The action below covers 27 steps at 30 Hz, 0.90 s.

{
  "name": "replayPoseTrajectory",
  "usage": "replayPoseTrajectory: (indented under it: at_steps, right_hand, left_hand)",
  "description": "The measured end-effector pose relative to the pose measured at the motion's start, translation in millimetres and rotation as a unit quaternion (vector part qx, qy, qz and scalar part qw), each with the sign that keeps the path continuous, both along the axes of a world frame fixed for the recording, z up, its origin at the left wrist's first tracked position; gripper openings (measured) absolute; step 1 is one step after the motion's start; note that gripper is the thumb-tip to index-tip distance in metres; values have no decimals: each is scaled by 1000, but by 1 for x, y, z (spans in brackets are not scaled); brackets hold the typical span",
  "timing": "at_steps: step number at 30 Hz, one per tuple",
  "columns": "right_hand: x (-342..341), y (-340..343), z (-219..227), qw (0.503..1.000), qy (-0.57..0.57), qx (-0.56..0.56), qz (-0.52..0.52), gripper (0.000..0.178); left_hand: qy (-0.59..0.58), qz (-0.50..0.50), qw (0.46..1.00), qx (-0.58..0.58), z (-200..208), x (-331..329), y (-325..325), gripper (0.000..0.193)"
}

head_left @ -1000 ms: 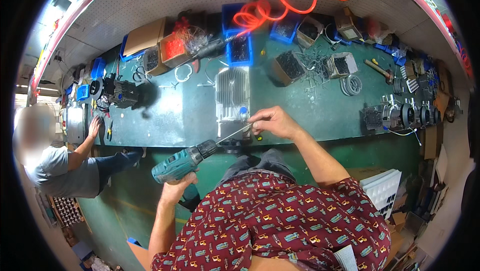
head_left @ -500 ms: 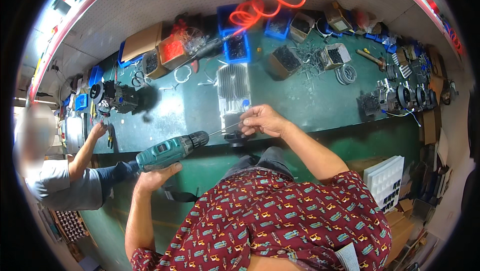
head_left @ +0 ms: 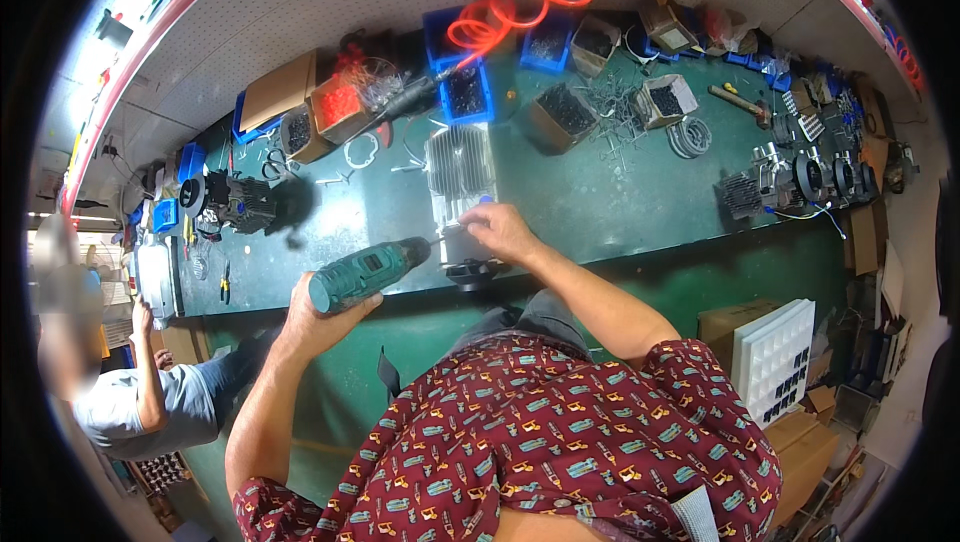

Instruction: The person assembles a small electronic device on a workbench. They use a power drill to fasten screws into a metal casing, attach a black plastic component, and connect wires. The person handles various small parts and tools throughout the process.

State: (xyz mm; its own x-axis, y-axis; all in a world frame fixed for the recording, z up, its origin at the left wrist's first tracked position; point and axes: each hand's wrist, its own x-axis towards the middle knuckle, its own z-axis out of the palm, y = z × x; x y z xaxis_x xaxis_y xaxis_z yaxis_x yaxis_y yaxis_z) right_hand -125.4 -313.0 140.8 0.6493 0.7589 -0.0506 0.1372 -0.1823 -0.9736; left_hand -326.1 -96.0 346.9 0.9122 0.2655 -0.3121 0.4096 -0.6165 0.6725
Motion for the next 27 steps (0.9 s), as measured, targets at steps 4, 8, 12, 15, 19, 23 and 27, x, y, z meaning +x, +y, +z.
replayPoseTrajectory:
  at_steps: [4,8,12,15,19,23,27]
  right_hand:
    - [2,-2,-4,1000,-24,7,15,27]
    - [3,-17,-9,985,-169,-5,37,29]
    - [-10,-40,10,953,-283,-45,100,41]
    - [-6,-44,16,945,-289,-80,133,42]
    - [0,-42,10,939,-304,-54,153,40]
    - [3,-39,0,931,-328,-19,159,39]
    - [5,-40,-5,921,-355,0,161,38]
  left_hand:
    - [-5,-4,1000,11,1,5,-3,29]
    - [27,-3,999,26,8,11,-6,33]
    - [17,-32,990,140,17,26,-2,39]
    - [95,-98,975,176,49,71,-15,42]
    - [118,-189,947,233,62,108,-25,35]
    - [147,-217,933,246,62,127,-29,29]
    - [162,-218,929,252,60,132,-32,29]
